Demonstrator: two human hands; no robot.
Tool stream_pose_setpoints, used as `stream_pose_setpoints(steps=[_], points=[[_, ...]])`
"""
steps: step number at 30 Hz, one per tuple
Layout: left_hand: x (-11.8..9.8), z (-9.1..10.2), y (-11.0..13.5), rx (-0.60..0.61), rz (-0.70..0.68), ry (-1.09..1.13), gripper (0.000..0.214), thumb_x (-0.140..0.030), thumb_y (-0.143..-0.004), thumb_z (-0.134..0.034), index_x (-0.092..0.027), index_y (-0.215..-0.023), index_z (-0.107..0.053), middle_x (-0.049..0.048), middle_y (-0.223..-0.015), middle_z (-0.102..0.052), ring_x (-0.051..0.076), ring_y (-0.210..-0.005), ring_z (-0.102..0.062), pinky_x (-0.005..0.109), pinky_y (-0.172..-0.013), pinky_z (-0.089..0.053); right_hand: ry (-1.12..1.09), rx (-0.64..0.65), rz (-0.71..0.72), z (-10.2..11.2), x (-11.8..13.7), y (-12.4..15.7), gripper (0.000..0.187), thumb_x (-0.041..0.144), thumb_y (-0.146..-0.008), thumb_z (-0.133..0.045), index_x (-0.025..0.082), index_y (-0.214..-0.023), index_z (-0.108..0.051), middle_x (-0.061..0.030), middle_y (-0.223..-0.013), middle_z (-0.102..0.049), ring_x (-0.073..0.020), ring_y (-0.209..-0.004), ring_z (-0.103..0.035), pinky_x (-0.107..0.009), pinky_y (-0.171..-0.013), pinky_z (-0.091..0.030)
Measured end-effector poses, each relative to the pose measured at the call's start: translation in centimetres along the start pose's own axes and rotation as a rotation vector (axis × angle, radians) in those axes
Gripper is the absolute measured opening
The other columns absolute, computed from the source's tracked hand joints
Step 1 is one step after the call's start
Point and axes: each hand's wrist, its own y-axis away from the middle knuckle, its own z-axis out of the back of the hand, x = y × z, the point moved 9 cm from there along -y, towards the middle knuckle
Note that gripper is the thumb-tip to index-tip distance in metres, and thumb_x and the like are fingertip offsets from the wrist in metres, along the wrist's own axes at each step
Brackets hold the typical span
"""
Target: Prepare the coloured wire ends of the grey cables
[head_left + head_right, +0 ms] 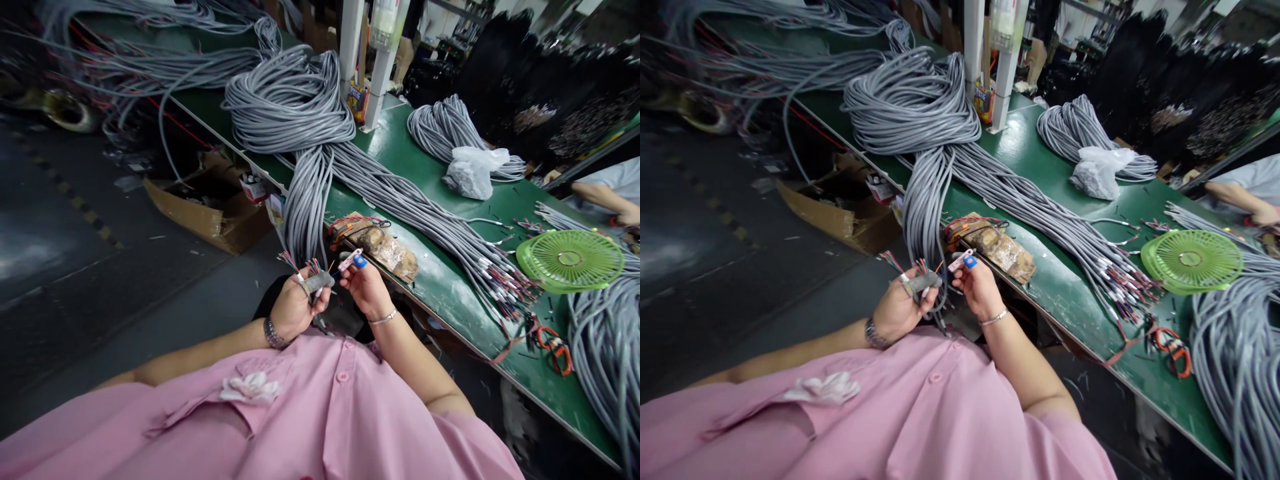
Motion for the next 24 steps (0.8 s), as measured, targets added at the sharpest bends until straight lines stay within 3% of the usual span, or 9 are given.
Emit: stream_pose_setpoints(steps=[8,12,18,24], points=[[0.2,-0.7,-0.7,-0.026,0.002,0.019,0.017,-0.029,-0.079,-0.066,-0.016,-0.074,-0.056,-0.0034,-0.051,-0.057,0.006,-0.035,-0.043,0.017,-0.032,-0.027,0.059,-0.078,0.135,0.6,0.3,0.2,0.034,0.05,-0.075,-0.07,0.017,-0.08,-0.064,0.0013,-0.071,-0.06,-0.0075,-0.056,-0.048,-0.019,-0.051,-0.044],[0.3,-0.6,-0.6,-0.035,0.01,0.013,0.017,-0.029,-0.078,-0.067,-0.016,-0.076,-0.056,-0.0038,-0.051,-0.057,0.006,-0.036,-0.043,0.017,-0.033,-0.028,0.148,-0.144,0.257,1.5,0.7,0.0,0.045,0.061,-0.079,-0.059,0.017,-0.08,-0.065,-0.0005,-0.07,-0.061,-0.0092,-0.059,-0.051,-0.02,-0.053,-0.044],[0.7,-0.4,-0.7,-0.051,0.012,0.0,0.02,-0.03,-0.077,-0.068,-0.017,-0.076,-0.053,-0.0037,-0.051,-0.058,0.006,-0.036,-0.043,0.017,-0.033,-0.027,-0.05,-0.079,0.057,0.6,-1.0,-1.2,0.046,0.062,-0.079,-0.06,0.018,-0.091,-0.067,-0.0028,-0.079,-0.067,-0.0108,-0.064,-0.056,-0.021,-0.055,-0.046],[1.5,0.4,-0.7,-0.072,0.032,-0.021,0.02,-0.032,-0.077,-0.068,-0.017,-0.078,-0.054,-0.0033,-0.052,-0.059,0.007,-0.037,-0.046,0.017,-0.033,-0.028,-0.187,-0.174,0.072,0.9,-1.0,-1.4,0.034,0.051,-0.081,-0.066,0.017,-0.083,-0.067,-0.0003,-0.072,-0.066,-0.0096,-0.063,-0.058,-0.019,-0.054,-0.046]])
